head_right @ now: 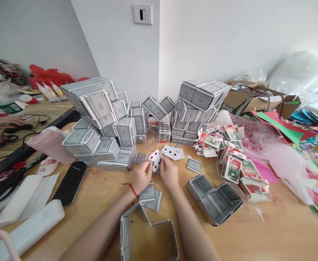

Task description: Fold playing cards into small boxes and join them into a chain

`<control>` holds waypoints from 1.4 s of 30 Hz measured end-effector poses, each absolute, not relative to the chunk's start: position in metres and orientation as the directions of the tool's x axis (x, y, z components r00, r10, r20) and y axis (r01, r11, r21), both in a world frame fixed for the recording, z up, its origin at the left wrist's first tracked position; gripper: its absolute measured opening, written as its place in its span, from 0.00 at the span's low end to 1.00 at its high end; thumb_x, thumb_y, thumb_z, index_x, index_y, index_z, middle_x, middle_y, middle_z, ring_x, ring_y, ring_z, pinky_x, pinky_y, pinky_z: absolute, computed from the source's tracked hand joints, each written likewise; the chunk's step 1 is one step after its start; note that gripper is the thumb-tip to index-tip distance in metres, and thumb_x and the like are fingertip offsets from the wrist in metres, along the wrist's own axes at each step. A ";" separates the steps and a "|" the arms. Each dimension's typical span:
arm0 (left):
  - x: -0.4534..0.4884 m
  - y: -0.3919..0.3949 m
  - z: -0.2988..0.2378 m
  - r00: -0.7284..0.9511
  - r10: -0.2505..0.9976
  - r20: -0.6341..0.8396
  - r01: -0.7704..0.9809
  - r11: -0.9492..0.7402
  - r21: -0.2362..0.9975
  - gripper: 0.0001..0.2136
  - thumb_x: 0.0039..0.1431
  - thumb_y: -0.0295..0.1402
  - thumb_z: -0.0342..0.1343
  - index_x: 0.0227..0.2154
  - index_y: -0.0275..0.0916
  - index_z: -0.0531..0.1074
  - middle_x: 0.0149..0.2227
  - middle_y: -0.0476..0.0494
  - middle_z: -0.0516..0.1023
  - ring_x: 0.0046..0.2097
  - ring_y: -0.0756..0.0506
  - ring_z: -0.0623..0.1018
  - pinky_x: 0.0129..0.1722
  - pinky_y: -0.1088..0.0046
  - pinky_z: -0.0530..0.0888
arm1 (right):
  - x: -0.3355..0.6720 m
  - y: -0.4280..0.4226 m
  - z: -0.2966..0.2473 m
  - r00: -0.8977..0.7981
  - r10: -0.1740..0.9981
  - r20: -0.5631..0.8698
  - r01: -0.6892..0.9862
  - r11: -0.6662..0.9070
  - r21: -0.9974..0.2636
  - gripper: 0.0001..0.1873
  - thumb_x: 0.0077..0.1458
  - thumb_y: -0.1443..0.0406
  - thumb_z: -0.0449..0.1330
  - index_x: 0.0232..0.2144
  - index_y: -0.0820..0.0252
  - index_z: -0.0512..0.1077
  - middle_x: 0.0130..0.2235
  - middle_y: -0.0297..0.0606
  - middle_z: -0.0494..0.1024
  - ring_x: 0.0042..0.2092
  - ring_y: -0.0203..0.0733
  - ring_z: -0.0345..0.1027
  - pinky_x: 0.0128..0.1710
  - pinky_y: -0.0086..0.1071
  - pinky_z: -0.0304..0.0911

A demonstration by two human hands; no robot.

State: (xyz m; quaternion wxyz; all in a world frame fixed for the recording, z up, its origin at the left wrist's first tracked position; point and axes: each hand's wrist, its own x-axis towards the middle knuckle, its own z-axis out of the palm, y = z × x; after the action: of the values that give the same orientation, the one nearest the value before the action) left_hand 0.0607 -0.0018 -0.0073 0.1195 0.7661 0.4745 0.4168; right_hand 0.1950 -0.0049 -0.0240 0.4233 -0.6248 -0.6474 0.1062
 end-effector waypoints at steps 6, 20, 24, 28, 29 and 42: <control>0.062 -0.002 -0.010 0.175 0.849 0.498 0.576 -0.498 0.648 0.09 0.54 0.29 0.44 0.20 0.39 0.60 0.20 0.48 0.66 0.25 0.50 0.67 0.25 0.76 0.61 | 0.184 -0.005 -0.024 0.140 0.838 0.527 0.872 0.147 -0.467 0.17 0.54 0.66 0.45 0.40 0.67 0.69 0.29 0.47 0.76 0.27 0.41 0.68 0.26 0.29 0.59; 0.056 0.008 -0.011 0.180 0.952 0.249 0.289 -0.293 0.911 0.13 0.53 0.37 0.46 0.17 0.37 0.56 0.17 0.53 0.57 0.21 0.53 0.59 0.21 0.78 0.55 | 0.186 0.002 -0.012 -0.109 0.990 -0.091 -0.611 -0.139 -0.779 0.13 0.49 0.58 0.53 0.35 0.58 0.70 0.36 0.38 0.76 0.38 0.43 0.68 0.38 0.37 0.63; 0.054 0.008 -0.011 0.196 0.953 0.233 0.241 -0.277 0.930 0.13 0.53 0.37 0.47 0.17 0.37 0.57 0.17 0.52 0.59 0.22 0.53 0.60 0.21 0.78 0.57 | 0.183 -0.002 -0.008 -0.130 0.990 -0.056 -0.557 -0.120 -0.822 0.15 0.50 0.57 0.53 0.36 0.60 0.69 0.37 0.41 0.75 0.39 0.45 0.68 0.38 0.38 0.63; 0.053 0.010 -0.011 0.197 0.949 0.247 0.264 -0.294 0.919 0.13 0.52 0.35 0.47 0.16 0.37 0.57 0.17 0.52 0.59 0.22 0.53 0.60 0.21 0.78 0.57 | 0.183 -0.004 -0.013 -0.046 0.998 -0.032 -0.326 -0.045 -0.944 0.18 0.50 0.53 0.51 0.35 0.61 0.68 0.33 0.42 0.75 0.35 0.44 0.69 0.32 0.35 0.64; 0.053 0.010 -0.012 0.205 0.946 0.250 0.271 -0.300 0.915 0.13 0.52 0.35 0.47 0.16 0.37 0.58 0.17 0.52 0.60 0.22 0.53 0.60 0.21 0.78 0.57 | 0.184 -0.003 -0.015 -0.027 0.999 -0.029 -0.256 -0.035 -0.966 0.20 0.51 0.51 0.50 0.34 0.61 0.68 0.31 0.41 0.75 0.33 0.43 0.68 0.30 0.33 0.63; 0.055 -0.003 0.003 0.167 0.827 0.537 0.505 -0.540 0.673 0.08 0.54 0.31 0.47 0.29 0.37 0.71 0.38 0.41 0.70 0.42 0.46 0.69 0.42 0.70 0.66 | 0.186 -0.005 -0.015 0.162 0.968 0.192 0.318 0.133 -0.939 0.22 0.53 0.52 0.45 0.18 0.61 0.61 0.18 0.32 0.63 0.22 0.34 0.54 0.22 0.27 0.52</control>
State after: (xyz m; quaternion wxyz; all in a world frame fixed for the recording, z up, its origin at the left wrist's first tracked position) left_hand 0.0546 -0.0028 0.0032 0.1729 0.7441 0.4475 0.4650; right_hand 0.1865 -0.0050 -0.0152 0.5020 -0.5735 -0.5606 0.3237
